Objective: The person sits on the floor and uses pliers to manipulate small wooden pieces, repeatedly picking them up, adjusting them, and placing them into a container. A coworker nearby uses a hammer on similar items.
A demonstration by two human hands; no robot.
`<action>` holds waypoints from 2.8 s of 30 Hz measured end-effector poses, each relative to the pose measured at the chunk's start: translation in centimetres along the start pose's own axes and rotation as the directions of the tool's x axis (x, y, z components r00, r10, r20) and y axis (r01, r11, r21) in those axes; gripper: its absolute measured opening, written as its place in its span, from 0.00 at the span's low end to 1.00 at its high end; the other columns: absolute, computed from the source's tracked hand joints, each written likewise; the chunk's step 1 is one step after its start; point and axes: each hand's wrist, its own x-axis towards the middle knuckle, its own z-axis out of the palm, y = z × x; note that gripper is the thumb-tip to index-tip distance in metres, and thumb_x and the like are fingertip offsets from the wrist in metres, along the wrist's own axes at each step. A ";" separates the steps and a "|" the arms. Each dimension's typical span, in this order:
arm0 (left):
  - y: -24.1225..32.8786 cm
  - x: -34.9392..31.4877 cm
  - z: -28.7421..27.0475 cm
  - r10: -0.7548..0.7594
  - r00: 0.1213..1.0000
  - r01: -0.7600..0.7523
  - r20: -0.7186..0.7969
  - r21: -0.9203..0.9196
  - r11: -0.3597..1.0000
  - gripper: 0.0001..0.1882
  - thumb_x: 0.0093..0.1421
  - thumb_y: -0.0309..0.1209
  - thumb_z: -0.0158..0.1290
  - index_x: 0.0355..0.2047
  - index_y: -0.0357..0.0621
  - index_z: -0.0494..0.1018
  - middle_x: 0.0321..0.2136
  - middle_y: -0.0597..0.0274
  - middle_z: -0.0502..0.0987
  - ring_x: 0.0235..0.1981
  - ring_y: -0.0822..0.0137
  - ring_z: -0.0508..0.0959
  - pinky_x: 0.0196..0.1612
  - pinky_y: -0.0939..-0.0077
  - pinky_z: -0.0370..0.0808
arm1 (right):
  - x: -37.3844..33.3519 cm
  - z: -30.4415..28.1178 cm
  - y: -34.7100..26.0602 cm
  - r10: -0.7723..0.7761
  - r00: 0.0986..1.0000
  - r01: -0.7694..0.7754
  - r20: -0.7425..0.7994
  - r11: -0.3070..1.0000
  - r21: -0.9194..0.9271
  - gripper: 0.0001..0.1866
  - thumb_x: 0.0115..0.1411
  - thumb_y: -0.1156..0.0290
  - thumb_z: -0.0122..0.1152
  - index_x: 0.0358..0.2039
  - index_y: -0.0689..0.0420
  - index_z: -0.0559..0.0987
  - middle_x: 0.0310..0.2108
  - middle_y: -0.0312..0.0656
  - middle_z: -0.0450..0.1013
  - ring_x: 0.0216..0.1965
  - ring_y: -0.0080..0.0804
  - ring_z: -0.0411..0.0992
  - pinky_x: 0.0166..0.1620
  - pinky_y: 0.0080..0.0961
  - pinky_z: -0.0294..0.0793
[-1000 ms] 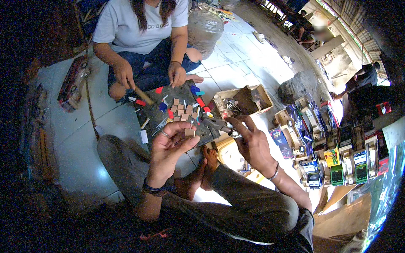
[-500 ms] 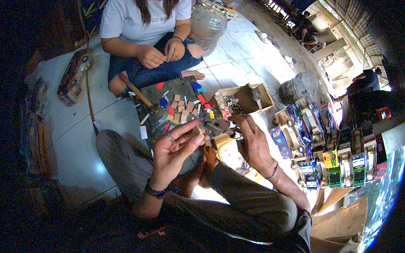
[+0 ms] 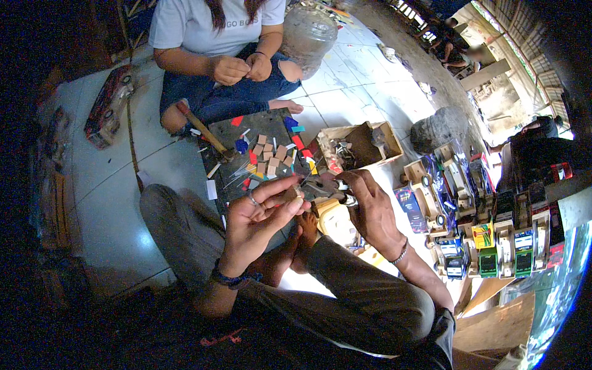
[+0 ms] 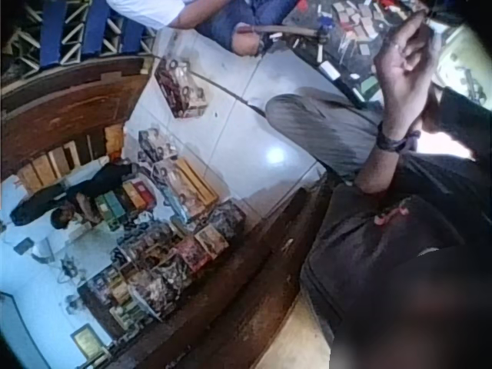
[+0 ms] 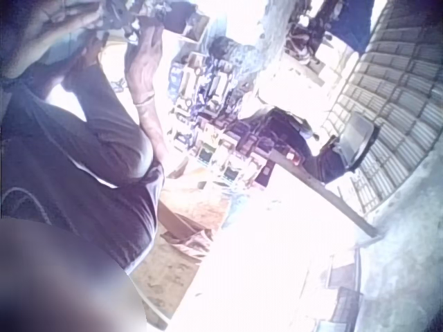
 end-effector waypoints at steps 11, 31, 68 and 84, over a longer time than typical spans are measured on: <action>0.1 0.0 0.1 -0.012 1.000 0.012 0.007 -0.042 0.999 0.22 0.67 0.20 0.56 0.61 0.29 0.69 0.49 0.53 0.81 0.48 0.65 0.83 0.53 0.73 0.80 | -0.1 0.2 0.1 0.008 1.000 -0.008 -0.014 1.000 0.005 0.30 0.48 0.89 0.57 0.54 0.55 0.72 0.47 0.51 0.73 0.45 0.59 0.75 0.46 0.47 0.77; -0.2 0.4 0.0 0.023 0.999 -0.022 -0.032 0.047 0.999 0.24 0.67 0.22 0.58 0.62 0.32 0.69 0.45 0.60 0.80 0.48 0.71 0.81 0.55 0.77 0.77 | -0.5 0.7 0.7 0.035 0.999 -0.034 0.042 0.999 -0.008 0.24 0.52 0.82 0.64 0.51 0.60 0.73 0.43 0.54 0.74 0.44 0.61 0.75 0.44 0.47 0.74; -0.2 0.0 -3.3 -0.064 0.980 0.038 0.187 0.142 0.989 0.17 0.63 0.15 0.58 0.53 0.33 0.77 0.54 0.52 0.79 0.53 0.66 0.80 0.58 0.74 0.77 | 0.8 -3.8 -0.1 0.004 0.798 -0.164 0.603 0.964 0.211 0.27 0.62 0.52 0.69 0.49 0.64 0.81 0.39 0.54 0.81 0.38 0.54 0.81 0.43 0.40 0.79; 0.5 0.9 -2.9 0.121 0.951 -0.106 0.284 -0.069 0.992 0.27 0.62 0.13 0.57 0.60 0.38 0.68 0.59 0.47 0.75 0.56 0.63 0.78 0.58 0.73 0.77 | 0.0 -2.4 1.2 -0.188 0.939 0.191 0.288 0.981 0.015 0.24 0.50 0.68 0.73 0.49 0.55 0.79 0.43 0.46 0.80 0.42 0.50 0.78 0.44 0.41 0.78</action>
